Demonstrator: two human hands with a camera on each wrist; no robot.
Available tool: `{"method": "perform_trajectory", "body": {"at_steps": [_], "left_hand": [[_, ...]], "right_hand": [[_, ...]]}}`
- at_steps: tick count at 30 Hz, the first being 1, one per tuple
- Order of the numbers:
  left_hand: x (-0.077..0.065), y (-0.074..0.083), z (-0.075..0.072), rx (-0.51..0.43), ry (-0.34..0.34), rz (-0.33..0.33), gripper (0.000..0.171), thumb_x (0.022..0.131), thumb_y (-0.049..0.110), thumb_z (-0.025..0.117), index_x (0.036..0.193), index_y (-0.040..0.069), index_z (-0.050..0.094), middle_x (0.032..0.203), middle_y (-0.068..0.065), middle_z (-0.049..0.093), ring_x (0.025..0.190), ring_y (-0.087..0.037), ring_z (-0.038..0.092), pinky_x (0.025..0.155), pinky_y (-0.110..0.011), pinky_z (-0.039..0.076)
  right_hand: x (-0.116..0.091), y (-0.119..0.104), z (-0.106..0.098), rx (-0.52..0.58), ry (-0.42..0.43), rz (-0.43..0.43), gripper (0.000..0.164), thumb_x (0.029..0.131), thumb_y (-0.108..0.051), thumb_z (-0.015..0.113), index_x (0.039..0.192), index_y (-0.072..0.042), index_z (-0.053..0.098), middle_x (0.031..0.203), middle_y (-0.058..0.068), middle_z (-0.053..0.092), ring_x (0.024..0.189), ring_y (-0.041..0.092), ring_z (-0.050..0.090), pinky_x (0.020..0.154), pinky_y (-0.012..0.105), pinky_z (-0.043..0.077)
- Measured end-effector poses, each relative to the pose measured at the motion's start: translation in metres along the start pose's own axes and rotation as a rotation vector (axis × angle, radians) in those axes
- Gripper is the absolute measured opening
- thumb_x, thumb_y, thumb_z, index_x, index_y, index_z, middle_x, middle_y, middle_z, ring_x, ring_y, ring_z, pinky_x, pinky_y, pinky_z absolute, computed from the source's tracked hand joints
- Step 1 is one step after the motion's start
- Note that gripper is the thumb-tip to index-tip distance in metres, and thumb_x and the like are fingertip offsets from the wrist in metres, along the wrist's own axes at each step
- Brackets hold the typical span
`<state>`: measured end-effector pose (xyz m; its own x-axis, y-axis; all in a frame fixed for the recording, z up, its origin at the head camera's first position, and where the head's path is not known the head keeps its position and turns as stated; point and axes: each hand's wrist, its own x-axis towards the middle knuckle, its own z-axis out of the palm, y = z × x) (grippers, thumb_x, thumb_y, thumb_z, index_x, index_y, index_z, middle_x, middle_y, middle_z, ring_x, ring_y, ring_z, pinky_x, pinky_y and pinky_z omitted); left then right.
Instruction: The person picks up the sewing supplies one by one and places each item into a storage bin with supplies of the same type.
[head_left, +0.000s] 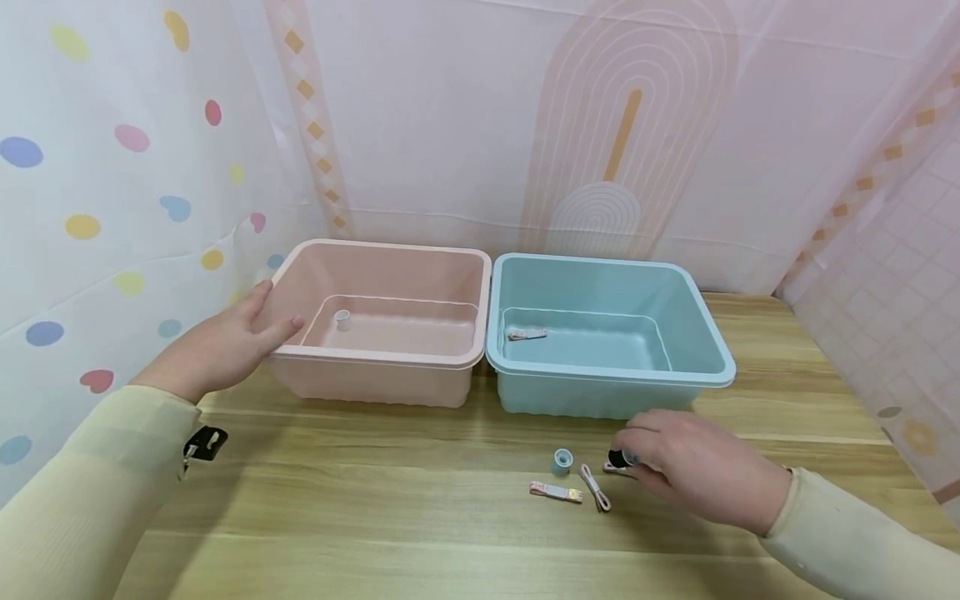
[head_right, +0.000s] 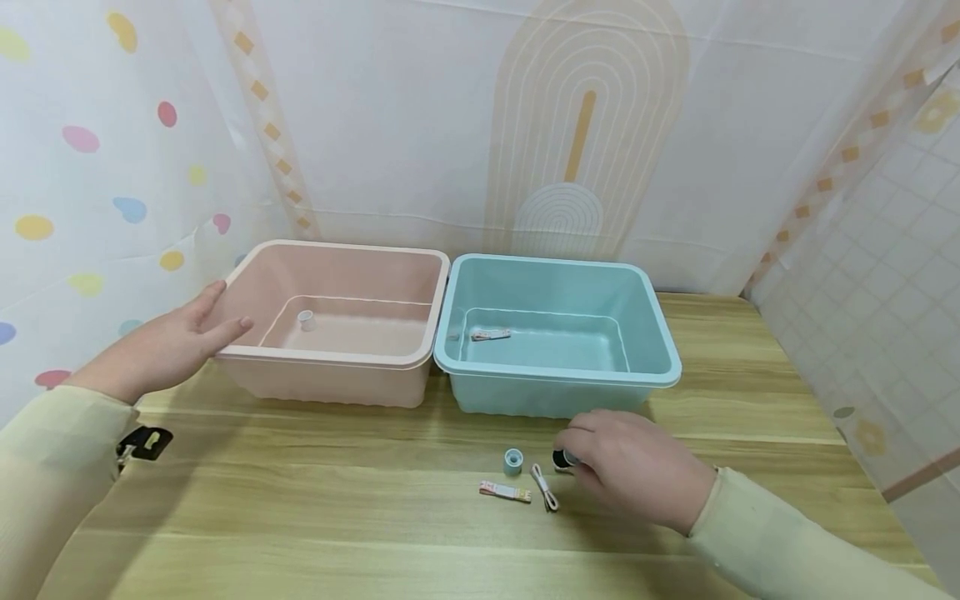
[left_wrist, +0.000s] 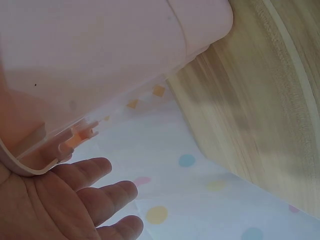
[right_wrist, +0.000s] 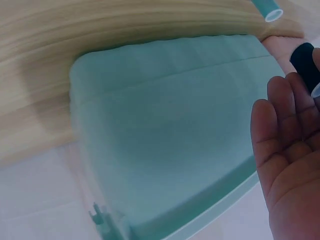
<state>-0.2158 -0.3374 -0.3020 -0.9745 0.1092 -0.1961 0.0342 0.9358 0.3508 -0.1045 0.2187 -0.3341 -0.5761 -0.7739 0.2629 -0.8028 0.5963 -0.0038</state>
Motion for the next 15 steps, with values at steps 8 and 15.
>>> {"method": "perform_trajectory", "body": {"at_steps": [8, 15], "left_hand": [[0.000, 0.000, 0.000, 0.002, -0.004, -0.001, 0.103, 0.103, 0.078, 0.026, 0.166, 0.009, -0.018, 0.171, -0.035, 0.005, 0.150, -0.066, 0.019, 0.113, -0.083, 0.024], [-0.001, 0.001, -0.001, -0.002, 0.001, 0.000, 0.103, 0.103, 0.078, 0.026, 0.166, 0.009, -0.017, 0.171, -0.034, 0.006, 0.150, -0.065, 0.019, 0.113, -0.082, 0.024]], "right_hand": [[0.018, -0.004, -0.002, 0.008, 0.037, -0.018, 0.030, 0.082, -0.007, 0.087, 0.107, -0.015, 0.073, 0.098, -0.010, 0.068, 0.085, 0.005, 0.065, 0.074, 0.027, 0.058], [0.034, -0.007, -0.007, 0.002, 0.068, -0.020, 0.029, 0.081, -0.005, 0.085, 0.106, -0.013, 0.072, 0.097, -0.009, 0.068, 0.084, 0.005, 0.064, 0.075, 0.028, 0.057]]}}
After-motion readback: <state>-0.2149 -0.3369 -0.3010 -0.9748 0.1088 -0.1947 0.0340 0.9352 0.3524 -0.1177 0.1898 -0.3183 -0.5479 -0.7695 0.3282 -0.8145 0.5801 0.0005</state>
